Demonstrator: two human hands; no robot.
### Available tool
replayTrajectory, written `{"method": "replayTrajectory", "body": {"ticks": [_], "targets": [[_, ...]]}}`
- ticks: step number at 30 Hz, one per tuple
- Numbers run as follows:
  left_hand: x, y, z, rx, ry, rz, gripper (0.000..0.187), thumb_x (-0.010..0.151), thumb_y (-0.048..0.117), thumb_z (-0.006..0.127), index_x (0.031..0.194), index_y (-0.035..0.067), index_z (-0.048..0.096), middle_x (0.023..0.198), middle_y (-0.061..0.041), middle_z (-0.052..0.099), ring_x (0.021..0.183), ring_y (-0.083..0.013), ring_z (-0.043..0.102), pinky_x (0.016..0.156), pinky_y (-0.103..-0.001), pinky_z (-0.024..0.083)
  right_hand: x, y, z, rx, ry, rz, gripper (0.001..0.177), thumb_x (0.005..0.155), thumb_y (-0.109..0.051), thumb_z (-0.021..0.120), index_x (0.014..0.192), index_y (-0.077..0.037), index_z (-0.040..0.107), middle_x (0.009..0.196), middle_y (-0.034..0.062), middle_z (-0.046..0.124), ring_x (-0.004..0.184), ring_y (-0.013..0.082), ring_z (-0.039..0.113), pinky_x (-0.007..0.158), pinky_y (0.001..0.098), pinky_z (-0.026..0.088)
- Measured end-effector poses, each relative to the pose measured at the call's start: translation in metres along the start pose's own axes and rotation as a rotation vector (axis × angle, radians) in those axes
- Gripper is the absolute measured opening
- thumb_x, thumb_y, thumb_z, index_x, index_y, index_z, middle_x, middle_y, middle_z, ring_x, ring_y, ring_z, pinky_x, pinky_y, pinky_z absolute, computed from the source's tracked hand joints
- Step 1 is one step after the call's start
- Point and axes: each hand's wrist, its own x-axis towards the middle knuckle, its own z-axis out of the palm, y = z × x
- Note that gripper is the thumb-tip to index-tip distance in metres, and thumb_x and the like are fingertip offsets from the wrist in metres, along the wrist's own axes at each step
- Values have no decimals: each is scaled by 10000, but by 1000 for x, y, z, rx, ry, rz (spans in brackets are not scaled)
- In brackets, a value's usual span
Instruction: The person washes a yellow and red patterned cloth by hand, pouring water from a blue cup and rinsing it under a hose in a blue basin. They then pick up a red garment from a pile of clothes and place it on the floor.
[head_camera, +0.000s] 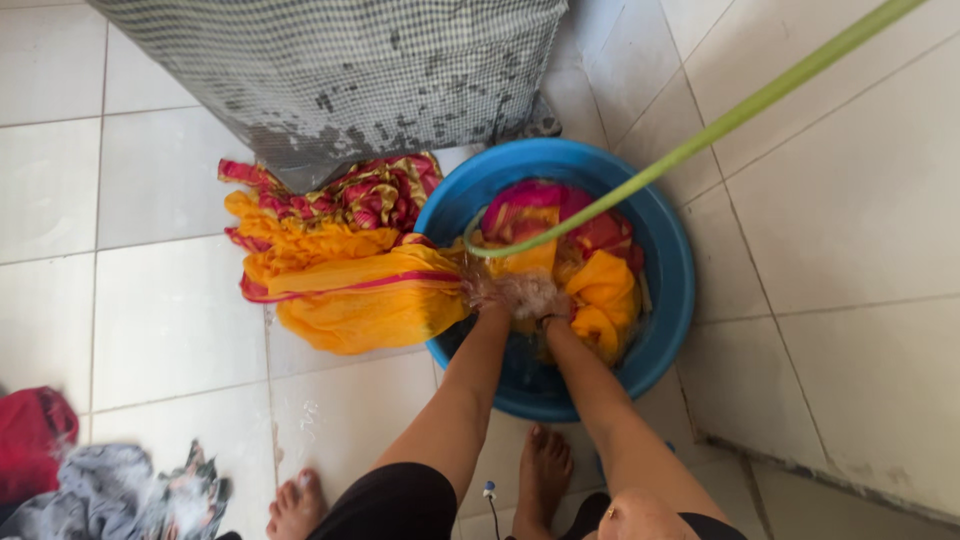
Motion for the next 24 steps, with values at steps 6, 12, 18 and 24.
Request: {"method": "replayTrajectory", "body": {"ticks": [6, 12, 18, 24], "targets": [[22, -27, 0, 149, 70, 96, 750, 999, 534, 397, 1624, 154, 232, 1705, -63, 198, 1570, -292, 185, 1234, -497, 185, 20, -23, -3, 33, 16, -25, 320, 927, -97, 493, 1175, -158, 688, 1143, 121, 721, 1029, 282, 694, 893, 417, 569], [-6, -36, -30, -48, -100, 168, 684, 985, 486, 462, 1571, 166, 318, 1577, -88, 304, 1427, -287, 286, 1104, -481, 305, -11, -16, -41, 19, -16, -69, 308, 872, 0, 527, 1085, -137, 703, 1055, 86, 729, 971, 235, 701, 861, 382, 581], [-59, -122, -84, -343, -237, 441, 581, 969, 462, 538, 1475, 185, 472, 1381, -98, 478, 1222, -266, 433, 987, -448, 400, -59, 4, -109, 199, -229, -265, 319, 817, 97, 561, 996, -116, 718, 966, 50, 738, 913, 189, 708, 828, 347, 593], [-78, -278, -244, -400, -157, 445, 485, 954, 439, 615, 1378, 205, 625, 1184, -108, 653, 1016, -244, 580, 870, -414, 495, -61, 54, -278, 299, 189, -445, 145, 960, -26, 568, 951, -62, 708, 963, 102, 757, 915, 225, 715, 850, 359, 560]]}}
